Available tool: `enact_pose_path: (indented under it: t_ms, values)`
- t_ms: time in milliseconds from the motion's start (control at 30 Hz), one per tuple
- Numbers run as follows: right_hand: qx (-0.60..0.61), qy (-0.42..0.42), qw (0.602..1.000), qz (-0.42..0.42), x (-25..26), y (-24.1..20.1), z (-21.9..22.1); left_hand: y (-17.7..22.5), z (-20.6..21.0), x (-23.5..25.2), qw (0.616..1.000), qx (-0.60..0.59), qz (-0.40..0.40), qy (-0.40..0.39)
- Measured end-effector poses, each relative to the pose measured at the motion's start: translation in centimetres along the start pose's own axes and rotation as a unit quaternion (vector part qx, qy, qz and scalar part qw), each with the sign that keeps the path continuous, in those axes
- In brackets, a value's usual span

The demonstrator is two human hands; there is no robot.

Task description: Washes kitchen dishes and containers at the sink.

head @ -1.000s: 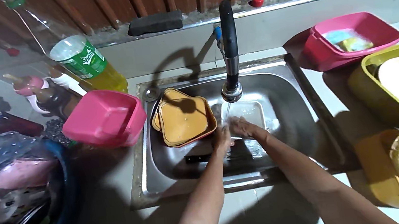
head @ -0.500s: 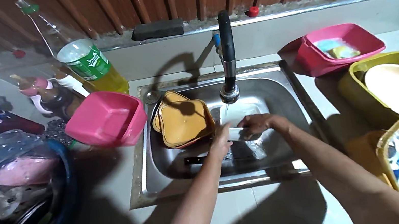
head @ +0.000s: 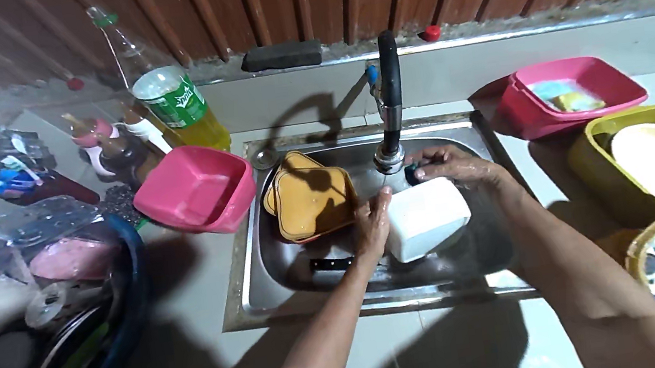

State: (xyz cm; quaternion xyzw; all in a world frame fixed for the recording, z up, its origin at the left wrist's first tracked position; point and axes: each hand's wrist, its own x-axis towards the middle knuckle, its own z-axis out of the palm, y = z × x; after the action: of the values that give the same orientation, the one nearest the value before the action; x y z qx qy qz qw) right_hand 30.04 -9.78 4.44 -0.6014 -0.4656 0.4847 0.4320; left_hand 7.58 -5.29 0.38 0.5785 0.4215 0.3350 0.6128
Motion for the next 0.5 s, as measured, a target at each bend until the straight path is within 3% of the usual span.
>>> enact_pose_path:
  t_ms: [100,167,233,367,500]
  values:
    - [0.112,0.161,0.978,-0.07,0.1,0.3,-0.1,0.7,-0.6,0.7,0.998,0.006,0.028,0.056]
    - [0.154,0.196,0.963,-0.098,-0.6,-0.3,1.0,0.8,-0.9,1.4,0.993,0.03,0.054,0.098]
    - [0.091,0.197,0.969,-0.117,-1.0,-1.0,3.9,1.1,-0.7,2.1,0.989,0.038,0.067,0.126]
    - [-0.179,0.17,0.957,-0.155,0.4,0.7,10.3,0.8,-0.1,3.2,0.989,0.047,0.067,0.119]
    - [-0.173,0.249,0.953,-0.016,2.5,2.6,9.1,-0.1,-0.2,3.0,0.983,0.101,0.064,0.139]
